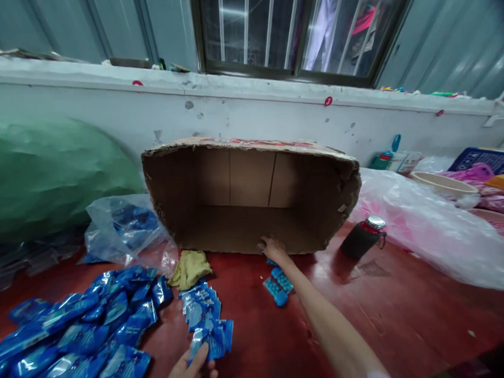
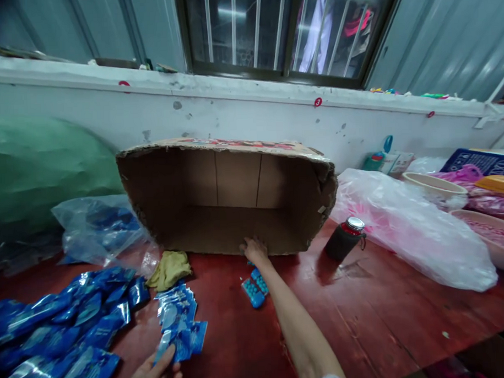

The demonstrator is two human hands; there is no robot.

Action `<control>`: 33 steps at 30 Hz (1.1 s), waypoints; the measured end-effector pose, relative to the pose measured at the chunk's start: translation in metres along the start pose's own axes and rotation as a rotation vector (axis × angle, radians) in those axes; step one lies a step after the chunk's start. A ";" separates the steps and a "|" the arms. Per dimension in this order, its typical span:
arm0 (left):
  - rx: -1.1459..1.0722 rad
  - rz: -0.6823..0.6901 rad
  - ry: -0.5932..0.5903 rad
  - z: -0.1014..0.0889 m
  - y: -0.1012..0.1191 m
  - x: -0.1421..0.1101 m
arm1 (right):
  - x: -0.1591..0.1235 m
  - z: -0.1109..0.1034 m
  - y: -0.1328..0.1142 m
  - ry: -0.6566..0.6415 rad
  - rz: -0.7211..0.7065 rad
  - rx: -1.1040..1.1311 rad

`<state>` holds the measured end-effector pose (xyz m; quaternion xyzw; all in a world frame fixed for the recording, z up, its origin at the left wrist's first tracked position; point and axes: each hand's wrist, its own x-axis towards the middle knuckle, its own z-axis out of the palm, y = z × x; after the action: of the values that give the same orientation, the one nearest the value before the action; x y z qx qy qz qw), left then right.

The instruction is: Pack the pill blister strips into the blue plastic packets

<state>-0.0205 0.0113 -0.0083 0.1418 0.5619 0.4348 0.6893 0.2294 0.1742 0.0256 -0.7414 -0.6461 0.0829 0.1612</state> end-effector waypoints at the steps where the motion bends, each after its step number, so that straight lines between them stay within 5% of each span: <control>1: -0.018 0.006 0.004 0.001 0.001 -0.002 | -0.005 0.006 -0.001 -0.015 -0.019 -0.021; 8: -0.187 -0.098 0.032 0.011 0.005 -0.021 | -0.074 0.036 -0.028 -0.066 -0.188 -0.064; 20: -0.204 -0.030 0.062 0.007 -0.005 -0.020 | -0.120 0.031 -0.041 0.070 -0.237 0.100; 27: -0.179 0.041 0.033 0.009 -0.007 -0.020 | -0.172 0.010 -0.061 -0.074 -0.093 0.917; 33: -0.140 0.085 -0.034 0.009 -0.008 -0.022 | -0.187 0.011 -0.072 -0.148 -0.041 1.013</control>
<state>-0.0083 -0.0069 0.0033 0.1245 0.5116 0.4995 0.6879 0.1307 -0.0004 0.0245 -0.5495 -0.5490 0.4348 0.4556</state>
